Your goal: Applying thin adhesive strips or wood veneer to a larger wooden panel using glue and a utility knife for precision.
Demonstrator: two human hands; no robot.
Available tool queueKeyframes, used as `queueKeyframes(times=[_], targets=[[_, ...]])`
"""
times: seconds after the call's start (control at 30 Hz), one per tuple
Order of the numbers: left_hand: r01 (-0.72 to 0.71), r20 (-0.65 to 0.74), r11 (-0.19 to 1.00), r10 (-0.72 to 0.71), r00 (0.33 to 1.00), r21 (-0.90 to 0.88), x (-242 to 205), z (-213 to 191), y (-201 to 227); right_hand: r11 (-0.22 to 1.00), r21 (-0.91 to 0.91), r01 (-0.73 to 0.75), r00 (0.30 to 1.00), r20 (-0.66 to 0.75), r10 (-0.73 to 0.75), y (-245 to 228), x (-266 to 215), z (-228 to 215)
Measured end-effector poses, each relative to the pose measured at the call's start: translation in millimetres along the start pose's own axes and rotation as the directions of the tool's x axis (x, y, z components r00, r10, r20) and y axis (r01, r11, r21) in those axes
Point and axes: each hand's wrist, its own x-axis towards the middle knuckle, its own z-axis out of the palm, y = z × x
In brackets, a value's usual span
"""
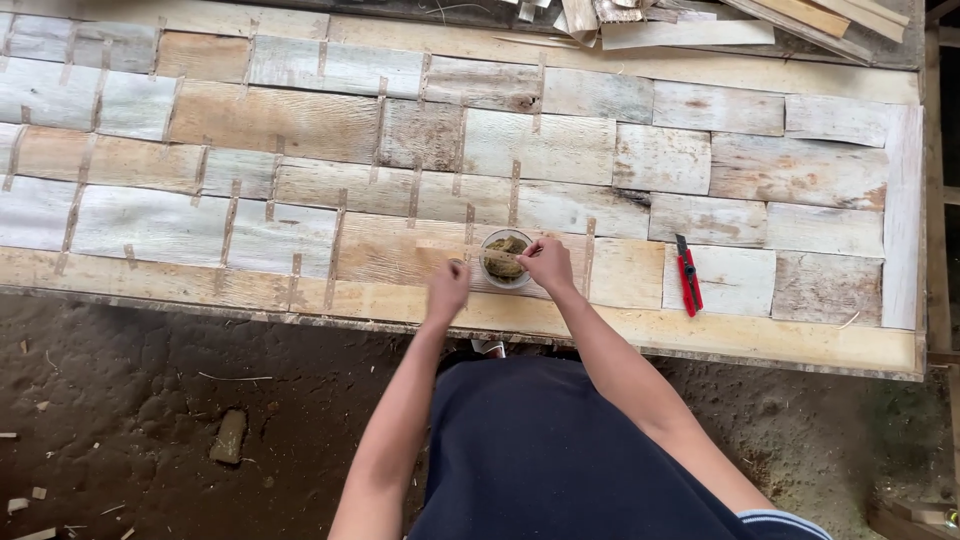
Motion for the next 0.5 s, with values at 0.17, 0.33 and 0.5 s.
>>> queueKeyframes(times=[0.17, 0.33, 0.5], targets=[[0.019, 0.215, 0.992, -0.045, 0.976, 0.124, -15, 21, 24, 0.999, 0.026, -0.043, 0.999, 0.020, 0.043, -4, -14, -3], [-0.010, 0.264, 0.998, -0.008, 0.964, 0.065, 9, 32, 23, 0.995, 0.074, -0.062, 0.997, 0.046, 0.058, -7, -32, -10], [-0.151, 0.130, 0.986, 0.141, 0.982, 0.076, 28, 32, 28, 0.980, 0.186, -0.067, 0.998, 0.023, 0.063, -21, -48, -24]])
